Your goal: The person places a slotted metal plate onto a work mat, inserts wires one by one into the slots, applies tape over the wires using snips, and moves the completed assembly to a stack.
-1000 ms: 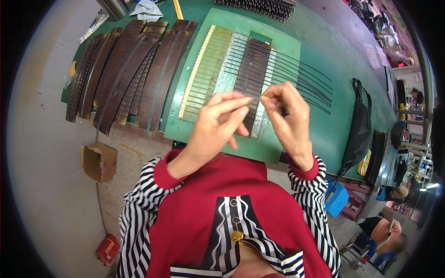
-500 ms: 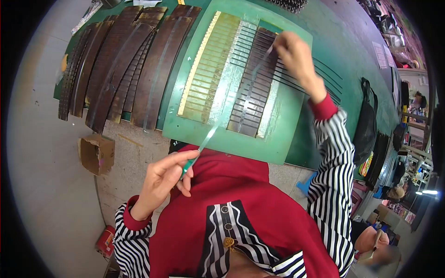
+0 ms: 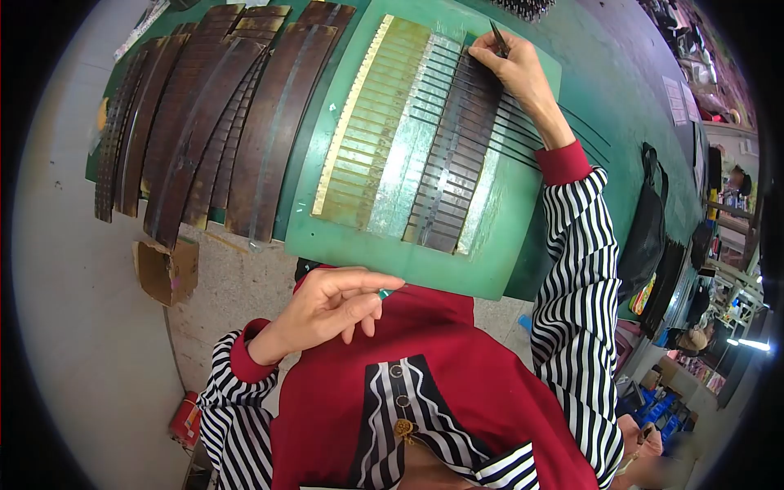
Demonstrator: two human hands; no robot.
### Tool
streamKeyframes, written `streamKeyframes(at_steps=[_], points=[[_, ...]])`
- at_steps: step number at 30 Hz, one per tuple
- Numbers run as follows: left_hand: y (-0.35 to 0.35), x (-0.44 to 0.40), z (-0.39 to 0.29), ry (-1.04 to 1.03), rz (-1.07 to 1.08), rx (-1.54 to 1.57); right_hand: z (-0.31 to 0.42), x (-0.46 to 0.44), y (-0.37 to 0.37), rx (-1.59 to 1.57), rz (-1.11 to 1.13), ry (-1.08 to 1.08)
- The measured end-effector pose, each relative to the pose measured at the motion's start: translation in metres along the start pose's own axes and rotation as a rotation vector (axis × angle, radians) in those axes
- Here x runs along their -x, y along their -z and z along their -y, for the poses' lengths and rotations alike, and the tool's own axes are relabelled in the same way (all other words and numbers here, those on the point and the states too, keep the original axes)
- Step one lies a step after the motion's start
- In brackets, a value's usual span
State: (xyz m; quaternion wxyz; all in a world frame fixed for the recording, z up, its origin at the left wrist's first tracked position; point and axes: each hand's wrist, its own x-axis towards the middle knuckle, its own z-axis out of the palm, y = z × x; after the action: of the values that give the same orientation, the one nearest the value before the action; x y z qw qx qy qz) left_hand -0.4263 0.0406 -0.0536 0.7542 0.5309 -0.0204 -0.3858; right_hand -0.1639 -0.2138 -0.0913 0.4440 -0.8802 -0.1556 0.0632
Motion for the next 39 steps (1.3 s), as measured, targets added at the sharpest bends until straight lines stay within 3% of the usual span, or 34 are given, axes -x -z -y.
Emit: streamKeyframes(at_steps=[11, 18, 27, 30, 34, 39], points=[[0.011, -0.017, 0.007, -0.044, 0.028, -0.127, 0.000, -0.004, -0.002, 0.031, 0.017, -0.045], [0.010, -0.018, 0.006, -0.016, -0.005, -0.134, 0.004, -0.011, 0.004, 0.247, 0.109, 0.031], [0.007, -0.021, 0.009, -0.034, -0.053, -0.114, 0.006, -0.001, -0.003, 0.352, -0.010, 0.005], [0.007, -0.021, 0.009, -0.049, -0.049, -0.095, 0.006, 0.017, -0.004, 0.383, -0.234, 0.183], [0.007, -0.022, 0.006, -0.031, -0.037, -0.067, 0.019, 0.035, 0.004, 0.604, -0.097, 0.433], [0.009, -0.021, 0.008, -0.025, -0.012, -0.073, 0.021, 0.047, -0.010, 0.887, 0.011, 0.488]])
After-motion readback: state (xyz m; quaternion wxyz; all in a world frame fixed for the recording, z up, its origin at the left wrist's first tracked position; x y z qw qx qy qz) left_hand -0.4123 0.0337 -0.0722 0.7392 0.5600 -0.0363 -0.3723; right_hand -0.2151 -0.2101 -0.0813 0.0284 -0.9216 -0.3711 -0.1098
